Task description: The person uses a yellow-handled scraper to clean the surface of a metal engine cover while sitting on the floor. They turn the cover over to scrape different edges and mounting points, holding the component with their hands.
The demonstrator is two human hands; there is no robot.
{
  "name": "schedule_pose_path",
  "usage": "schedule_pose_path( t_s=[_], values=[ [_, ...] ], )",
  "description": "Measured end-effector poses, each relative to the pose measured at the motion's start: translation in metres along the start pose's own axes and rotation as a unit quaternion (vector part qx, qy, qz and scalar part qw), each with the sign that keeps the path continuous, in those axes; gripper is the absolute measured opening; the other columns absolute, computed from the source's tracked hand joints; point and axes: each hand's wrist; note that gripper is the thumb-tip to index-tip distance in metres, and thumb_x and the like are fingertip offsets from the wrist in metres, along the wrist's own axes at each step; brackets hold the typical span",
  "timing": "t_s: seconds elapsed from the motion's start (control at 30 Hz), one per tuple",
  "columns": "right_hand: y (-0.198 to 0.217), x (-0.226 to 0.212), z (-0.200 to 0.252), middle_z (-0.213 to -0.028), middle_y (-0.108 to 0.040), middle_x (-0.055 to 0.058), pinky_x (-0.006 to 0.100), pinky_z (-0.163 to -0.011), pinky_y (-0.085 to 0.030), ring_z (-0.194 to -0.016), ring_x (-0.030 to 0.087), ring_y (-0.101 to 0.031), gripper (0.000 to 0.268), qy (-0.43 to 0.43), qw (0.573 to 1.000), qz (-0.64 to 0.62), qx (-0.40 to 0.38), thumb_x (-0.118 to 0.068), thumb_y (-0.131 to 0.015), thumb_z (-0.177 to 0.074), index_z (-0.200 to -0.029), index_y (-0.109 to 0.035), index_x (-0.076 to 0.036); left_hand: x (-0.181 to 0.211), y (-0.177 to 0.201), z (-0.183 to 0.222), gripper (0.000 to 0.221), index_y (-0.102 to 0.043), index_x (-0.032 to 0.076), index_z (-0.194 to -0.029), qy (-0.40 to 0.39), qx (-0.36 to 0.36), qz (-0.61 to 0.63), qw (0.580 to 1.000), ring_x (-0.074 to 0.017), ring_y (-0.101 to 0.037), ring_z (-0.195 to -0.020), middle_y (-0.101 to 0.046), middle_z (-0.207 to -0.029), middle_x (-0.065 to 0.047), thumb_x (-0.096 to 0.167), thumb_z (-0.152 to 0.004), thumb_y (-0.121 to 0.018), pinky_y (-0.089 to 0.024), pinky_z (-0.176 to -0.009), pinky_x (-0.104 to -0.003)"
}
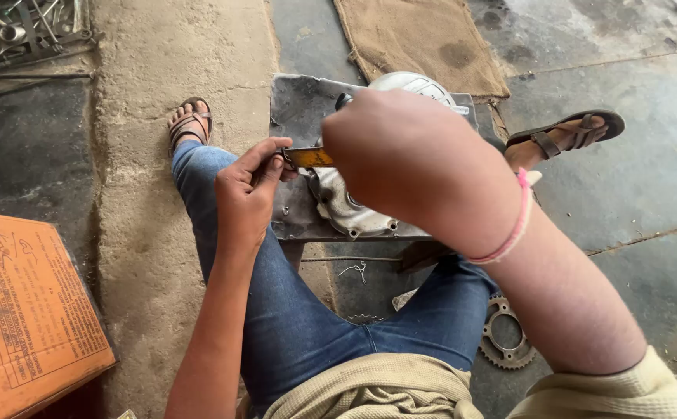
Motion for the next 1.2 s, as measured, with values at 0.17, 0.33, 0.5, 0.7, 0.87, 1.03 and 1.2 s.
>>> schedule_pose_path(
  t_s=[0.17, 0.33, 0.5, 0.7, 0.87, 1.03, 1.2],
  values=[
    [0.005, -0.011, -0.012, -0.068, -0.069, 0.017, 0.044, -0.051, -0.055, -0.061, 0.036, -0.07, 0.007, 0.006, 1.0, -0.004, 0.012, -0.006, -0.072, -0.074, -0.073, -0.078, -0.008, 0.01, -0.002, 0.002, 0.026, -0.073, 0.001, -0.123, -0.013, -0.001, 0.002, 1.0, -0.0082, -0.07, -0.085, -0.074, -0.097, -0.003, -0.006, -0.1, -0.063, -0.058, -0.078, -0.023],
    [0.006, -0.014, -0.017, -0.067, -0.069, 0.016, 0.044, -0.052, -0.056, -0.062, 0.034, -0.07, 0.006, 0.029, 0.999, 0.013, 0.022, -0.009, -0.073, -0.074, -0.074, -0.078, -0.01, 0.012, -0.004, 0.002, 0.025, -0.072, 0.001, -0.122, -0.046, -0.008, 0.023, 0.999, -0.0081, -0.07, -0.091, -0.074, -0.106, -0.004, -0.007, -0.103, -0.058, -0.06, -0.084, -0.023],
    [-0.009, -0.015, -0.021, -0.066, -0.069, 0.011, 0.042, -0.051, -0.055, -0.062, 0.031, -0.071, 0.006, 0.039, 0.997, 0.006, 0.061, -0.01, -0.074, -0.075, -0.077, -0.079, -0.013, 0.0, 0.001, 0.0, 0.029, -0.071, 0.0, -0.127, -0.064, -0.01, 0.03, 0.997, -0.0088, -0.067, -0.098, -0.067, -0.108, -0.005, -0.01, -0.104, -0.057, -0.055, -0.091, -0.023],
    [-0.045, -0.049, -0.034, -0.078, -0.071, 0.009, 0.038, -0.055, -0.059, -0.071, 0.024, -0.072, 0.004, -0.002, 0.994, 0.015, -0.107, -0.012, -0.074, -0.071, -0.074, -0.076, -0.01, 0.008, 0.003, 0.004, 0.039, -0.073, 0.002, -0.125, -0.101, -0.021, -0.026, 0.994, -0.0092, -0.064, -0.108, -0.067, -0.117, -0.005, -0.016, -0.096, -0.055, -0.051, -0.095, -0.023],
    [-0.043, -0.026, 0.015, -0.072, -0.071, 0.011, 0.04, -0.059, -0.056, -0.067, 0.028, -0.071, 0.007, -0.008, 0.999, -0.036, 0.007, -0.007, -0.07, -0.077, -0.078, -0.076, -0.01, 0.02, 0.002, 0.005, 0.033, -0.071, 0.006, -0.128, -0.09, -0.022, -0.061, 0.994, -0.0094, -0.064, -0.098, -0.065, -0.115, -0.004, -0.008, -0.1, -0.059, -0.054, -0.084, -0.022],
    [-0.04, 0.01, 0.091, -0.066, -0.069, 0.008, 0.038, -0.052, -0.051, -0.055, 0.022, -0.067, 0.059, -0.125, 0.985, -0.106, -0.054, 0.002, -0.068, -0.077, -0.132, -0.073, -0.019, 0.024, 0.0, 0.004, 0.032, -0.07, 0.006, -0.129, -0.056, -0.004, -0.089, 0.994, -0.0119, -0.065, -0.095, -0.064, -0.109, -0.005, -0.003, -0.099, -0.064, -0.054, -0.082, -0.024],
    [-0.09, 0.024, 0.168, -0.074, -0.066, 0.005, 0.027, -0.047, -0.05, -0.055, 0.01, -0.058, 0.047, -0.246, 0.806, -0.51, 0.175, 0.005, -0.059, -0.095, -0.141, -0.063, -0.004, 0.017, -0.002, 0.001, 0.034, -0.068, 0.004, -0.129, -0.035, 0.028, -0.082, 0.996, -0.0157, -0.066, -0.111, -0.061, -0.126, -0.01, -0.004, -0.096, -0.062, -0.058, -0.097, -0.028]
  ],
)
Point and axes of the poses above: each hand's wrist, its own z-axis away from the middle knuckle, its own y-axis out of the back of the hand, x = y × z
